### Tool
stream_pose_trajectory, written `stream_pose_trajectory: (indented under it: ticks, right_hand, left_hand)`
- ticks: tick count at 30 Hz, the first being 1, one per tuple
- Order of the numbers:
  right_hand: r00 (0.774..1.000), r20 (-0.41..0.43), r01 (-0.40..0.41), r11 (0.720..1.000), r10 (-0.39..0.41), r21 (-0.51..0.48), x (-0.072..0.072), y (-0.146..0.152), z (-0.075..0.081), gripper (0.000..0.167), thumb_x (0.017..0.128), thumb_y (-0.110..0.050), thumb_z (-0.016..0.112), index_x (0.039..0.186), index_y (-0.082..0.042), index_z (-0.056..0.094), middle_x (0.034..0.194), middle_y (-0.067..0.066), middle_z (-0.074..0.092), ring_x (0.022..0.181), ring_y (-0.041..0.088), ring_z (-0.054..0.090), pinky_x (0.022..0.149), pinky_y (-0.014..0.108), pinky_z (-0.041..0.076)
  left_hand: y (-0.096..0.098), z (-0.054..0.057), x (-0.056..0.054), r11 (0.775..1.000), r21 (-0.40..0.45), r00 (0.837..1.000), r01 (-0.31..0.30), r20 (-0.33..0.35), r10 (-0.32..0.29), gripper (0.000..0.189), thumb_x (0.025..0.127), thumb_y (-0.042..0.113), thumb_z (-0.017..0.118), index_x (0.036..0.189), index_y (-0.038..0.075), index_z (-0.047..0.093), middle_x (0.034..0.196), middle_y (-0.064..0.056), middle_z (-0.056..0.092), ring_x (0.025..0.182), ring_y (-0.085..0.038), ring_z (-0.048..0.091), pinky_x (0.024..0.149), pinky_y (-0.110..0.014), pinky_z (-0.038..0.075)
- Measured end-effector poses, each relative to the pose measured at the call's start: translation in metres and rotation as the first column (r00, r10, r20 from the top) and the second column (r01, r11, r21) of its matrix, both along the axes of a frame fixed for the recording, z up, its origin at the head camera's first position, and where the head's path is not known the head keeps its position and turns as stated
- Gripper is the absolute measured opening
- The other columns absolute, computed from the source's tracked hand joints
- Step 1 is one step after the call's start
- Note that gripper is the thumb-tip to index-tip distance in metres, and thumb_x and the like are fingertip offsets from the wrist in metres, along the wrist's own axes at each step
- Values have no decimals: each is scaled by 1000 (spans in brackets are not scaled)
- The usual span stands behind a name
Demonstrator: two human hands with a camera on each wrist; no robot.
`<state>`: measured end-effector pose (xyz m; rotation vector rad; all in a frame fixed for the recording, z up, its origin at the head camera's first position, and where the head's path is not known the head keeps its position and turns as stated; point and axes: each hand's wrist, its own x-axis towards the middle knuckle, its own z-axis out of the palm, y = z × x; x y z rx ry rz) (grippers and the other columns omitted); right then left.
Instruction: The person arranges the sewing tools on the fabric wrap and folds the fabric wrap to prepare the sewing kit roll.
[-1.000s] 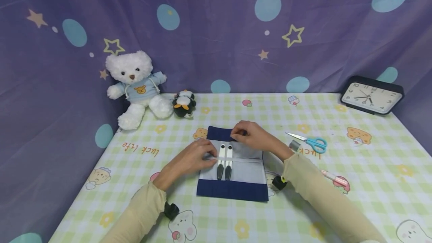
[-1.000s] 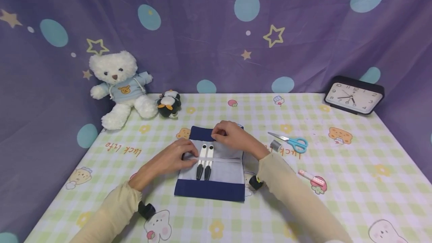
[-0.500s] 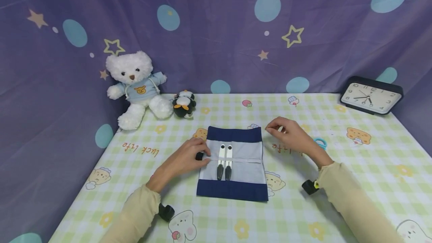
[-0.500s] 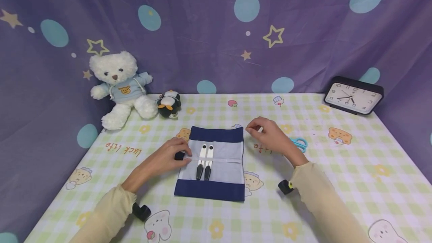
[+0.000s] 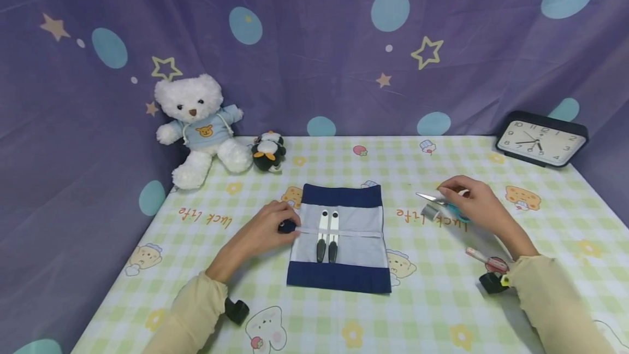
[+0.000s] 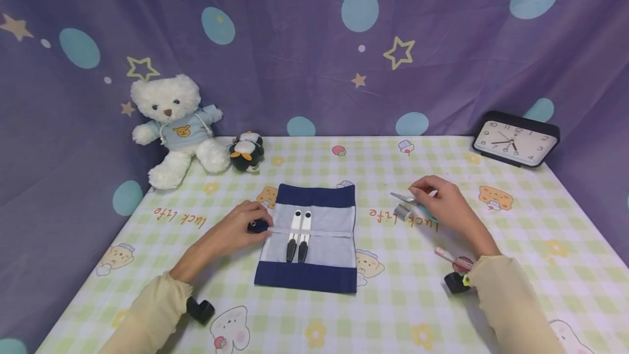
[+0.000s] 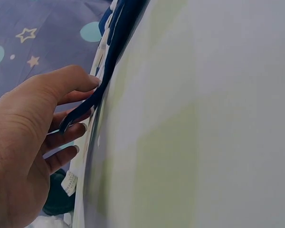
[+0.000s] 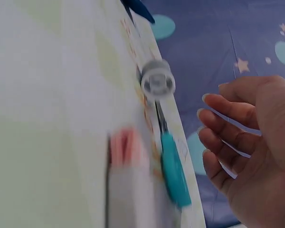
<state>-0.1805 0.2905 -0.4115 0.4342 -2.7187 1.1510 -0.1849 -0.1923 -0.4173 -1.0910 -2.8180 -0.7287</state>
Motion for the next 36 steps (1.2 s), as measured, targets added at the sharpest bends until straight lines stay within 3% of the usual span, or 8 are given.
stream_pose_trajectory:
  ticks: [8,16,24,36]
  right_hand:
    - [987,94,122,987,-132,107,10,24,-6,30,108,-28,58,117,-2,70,111,17,70,98,29,60,80,43,44]
    - [975,132,159,976,-178,146,15,42,-14,32,105,-24,62,119,4,66,104,19,66,91,28,56,73,41,42]
    - [959,211,154,974,-187,164,17,47,-17,44,104,-33,65,122,7,62,101,17,68,89,27,60,75,40,45]
    - [964,201,142,978,-172,155,16,45,-18,39,103,-30,67,115,7,63,97,13,68,86,23,59,73,35,44]
  left_hand:
    - [-3,-1,1,1000,6,1000,-3,13,3,13,91,21,81,102,16,75,105,5,66,100,-19,58,88,-42,49]
    - [-2,0,1,1000,-9,1000,-4,9,4,13,91,21,81,101,17,75,104,5,65,100,-20,58,88,-43,48]
    - [-2,-1,1,1000,-5,1000,1,3,-1,13,91,20,82,101,16,75,104,5,66,98,-19,58,86,-41,49]
    - [-1,-1,2,1000,2,998,-17,53,16,10,92,17,80,100,16,74,103,6,65,98,-18,57,85,-40,49]
